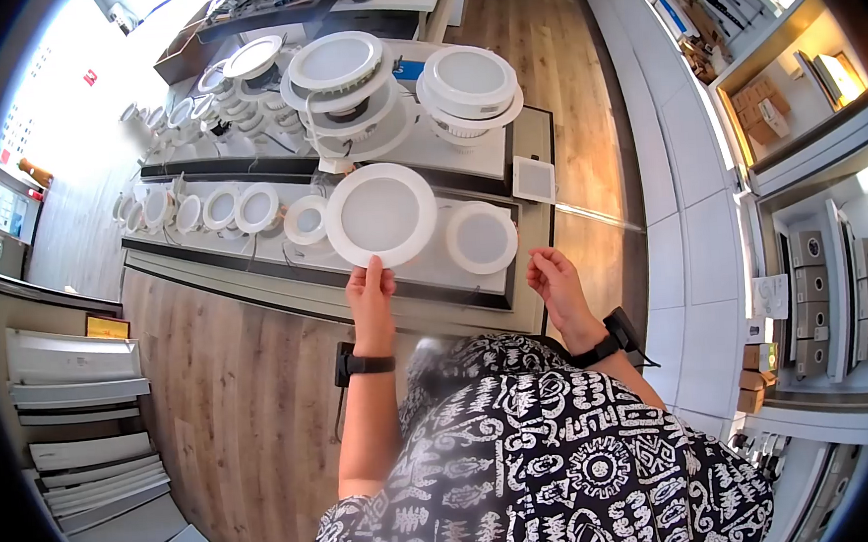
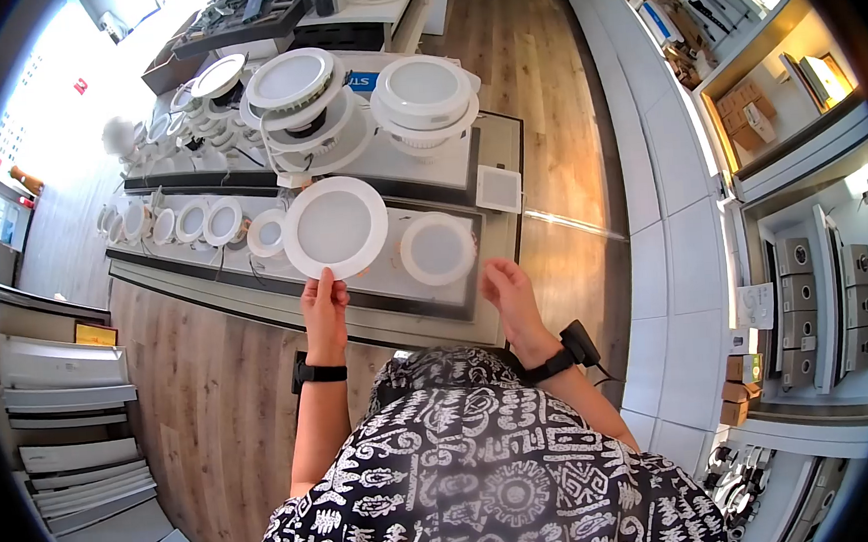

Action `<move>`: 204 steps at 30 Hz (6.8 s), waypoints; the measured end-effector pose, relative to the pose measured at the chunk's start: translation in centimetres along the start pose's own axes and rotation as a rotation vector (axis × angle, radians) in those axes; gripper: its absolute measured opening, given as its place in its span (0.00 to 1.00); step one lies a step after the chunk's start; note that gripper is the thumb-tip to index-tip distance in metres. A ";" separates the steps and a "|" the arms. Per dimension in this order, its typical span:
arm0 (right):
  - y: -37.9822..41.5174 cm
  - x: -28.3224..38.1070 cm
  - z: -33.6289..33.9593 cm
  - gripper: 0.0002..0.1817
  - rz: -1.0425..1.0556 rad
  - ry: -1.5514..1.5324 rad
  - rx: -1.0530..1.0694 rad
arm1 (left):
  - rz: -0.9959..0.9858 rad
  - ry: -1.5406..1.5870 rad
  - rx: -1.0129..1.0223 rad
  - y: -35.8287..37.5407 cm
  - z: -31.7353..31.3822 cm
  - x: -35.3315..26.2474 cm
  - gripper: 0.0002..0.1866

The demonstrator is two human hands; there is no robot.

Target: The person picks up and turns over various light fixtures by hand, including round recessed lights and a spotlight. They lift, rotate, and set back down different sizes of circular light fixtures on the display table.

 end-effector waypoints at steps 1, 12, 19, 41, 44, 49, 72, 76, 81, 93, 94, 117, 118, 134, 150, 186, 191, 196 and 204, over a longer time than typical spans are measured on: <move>0.4 0.4 -0.6 0.07 0.009 0.018 -0.013 | -0.006 0.005 0.018 0.3 -0.2 -0.2 0.07; 5.3 3.9 -7.8 0.25 0.164 0.031 0.303 | -0.002 -0.198 0.376 6.8 -4.4 -1.0 0.08; 5.2 2.2 -5.4 0.25 -0.037 -0.098 0.297 | -0.053 -0.305 0.558 7.5 -4.6 -2.3 0.08; 7.4 -0.8 -2.3 0.24 -0.148 -0.457 0.092 | 0.104 -0.011 -0.100 -3.6 1.3 0.1 0.18; 7.8 -0.7 -2.9 0.24 -0.422 -0.918 0.320 | 0.152 0.021 -0.100 -2.8 1.7 0.0 0.18; 8.2 0.9 -4.5 0.28 -0.635 -1.291 0.721 | 0.181 0.125 0.001 1.7 3.4 -1.6 0.16; 5.1 -7.5 -13.1 0.23 -0.310 -0.215 0.355 | 0.148 0.842 -0.087 13.0 14.0 -12.8 0.14; 5.4 -8.8 -13.6 0.22 -0.294 -0.210 0.287 | 0.133 0.810 -0.050 9.5 13.8 -15.2 0.14; 4.9 -11.1 -15.7 0.24 -0.196 -0.196 0.138 | 0.403 0.927 0.244 3.6 12.7 -17.6 0.20; 9.4 -12.9 -20.5 0.21 -0.127 -0.626 -0.191 | 0.740 0.616 0.469 -7.6 13.7 -20.4 0.21; 10.0 -12.7 -20.6 0.22 -0.126 -0.650 -0.214 | 0.800 0.640 0.516 -7.9 13.3 -20.2 0.21; 1.4 -13.9 -21.4 0.20 -0.308 -0.936 0.059 | 0.340 0.116 0.283 -10.8 6.9 -17.9 0.11; 0.6 -13.2 -22.2 0.20 -0.406 -1.015 0.117 | 0.322 0.106 0.269 -10.7 6.7 -18.2 0.11; 4.6 -12.3 -21.1 0.20 -0.389 -1.245 0.206 | 0.414 -0.185 0.377 -6.0 10.4 -15.0 0.15; 12.2 -7.1 -14.9 0.28 0.031 -1.472 0.459 | 0.599 -0.343 0.604 -6.7 4.1 -6.0 0.16; 8.9 -6.6 -16.6 0.24 0.102 -0.794 -0.169 | 0.035 -0.668 0.668 -9.1 4.2 -10.3 0.11; 8.2 -7.9 -16.4 0.25 0.091 -0.754 -0.111 | -0.487 -0.869 0.763 -13.3 0.2 -9.7 0.13; 8.0 -8.1 -17.3 0.23 0.064 -0.683 -0.164 | -1.027 -1.205 0.873 -15.0 -2.8 -8.6 0.25; 9.2 -7.7 -17.7 0.22 0.063 -0.657 -0.203 | -1.076 -1.552 0.878 -16.9 -4.6 -5.9 0.29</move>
Point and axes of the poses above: each hand's wrist, its own y-axis away from the middle knuckle, its own z-axis out of the back of the hand, x = y × z, the point moved 3 cm from there along -y, towards the middle knuckle, and after that the axes turned 10 degrees about -x, right-handed, at the moved point
